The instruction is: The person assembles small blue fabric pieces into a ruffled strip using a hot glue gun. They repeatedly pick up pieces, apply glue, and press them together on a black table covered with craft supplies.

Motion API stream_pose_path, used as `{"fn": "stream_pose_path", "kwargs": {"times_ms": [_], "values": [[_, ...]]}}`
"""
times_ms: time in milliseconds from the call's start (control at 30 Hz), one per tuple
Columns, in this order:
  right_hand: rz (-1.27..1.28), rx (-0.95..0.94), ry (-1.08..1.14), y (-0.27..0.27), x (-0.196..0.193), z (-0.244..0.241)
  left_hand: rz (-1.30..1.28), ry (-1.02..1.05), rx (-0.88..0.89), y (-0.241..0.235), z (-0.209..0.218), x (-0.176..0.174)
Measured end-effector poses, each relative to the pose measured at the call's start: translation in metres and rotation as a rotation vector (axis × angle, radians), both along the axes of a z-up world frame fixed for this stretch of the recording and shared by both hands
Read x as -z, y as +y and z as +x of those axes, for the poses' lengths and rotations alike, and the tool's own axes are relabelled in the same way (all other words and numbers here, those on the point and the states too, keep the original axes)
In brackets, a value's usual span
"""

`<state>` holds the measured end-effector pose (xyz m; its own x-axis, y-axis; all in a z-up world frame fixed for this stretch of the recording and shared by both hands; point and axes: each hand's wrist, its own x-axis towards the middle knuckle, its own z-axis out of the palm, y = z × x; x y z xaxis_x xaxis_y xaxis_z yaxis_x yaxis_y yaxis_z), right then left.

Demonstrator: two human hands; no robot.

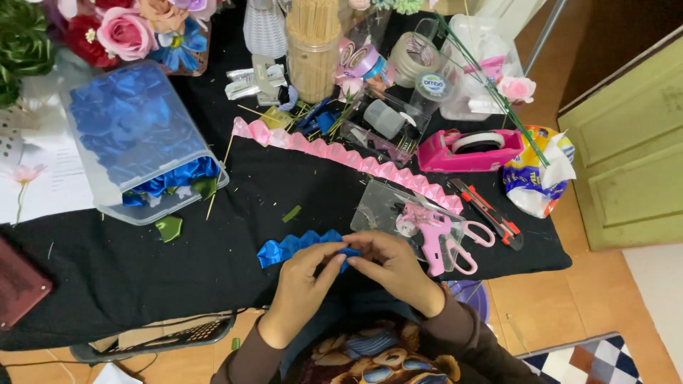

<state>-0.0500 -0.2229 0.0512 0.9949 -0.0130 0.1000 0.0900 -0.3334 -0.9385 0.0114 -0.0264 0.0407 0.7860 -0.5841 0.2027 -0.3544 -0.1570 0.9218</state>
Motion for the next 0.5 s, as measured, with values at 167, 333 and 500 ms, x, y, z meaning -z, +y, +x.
{"fn": "stream_pose_path", "kwargs": {"times_ms": [167, 333, 500], "values": [[0.165, 0.029, 0.000, -0.008, 0.000, 0.001, -0.098, 0.143, -0.018, -0.005, 0.000, -0.004], [0.261, 0.185, 0.009, -0.031, 0.009, 0.002, -0.101, -0.009, -0.168, 0.012, 0.007, -0.004], [0.491, 0.301, 0.105, -0.047, 0.019, 0.002, 0.190, -0.397, -0.401, 0.037, 0.014, 0.007]]}}
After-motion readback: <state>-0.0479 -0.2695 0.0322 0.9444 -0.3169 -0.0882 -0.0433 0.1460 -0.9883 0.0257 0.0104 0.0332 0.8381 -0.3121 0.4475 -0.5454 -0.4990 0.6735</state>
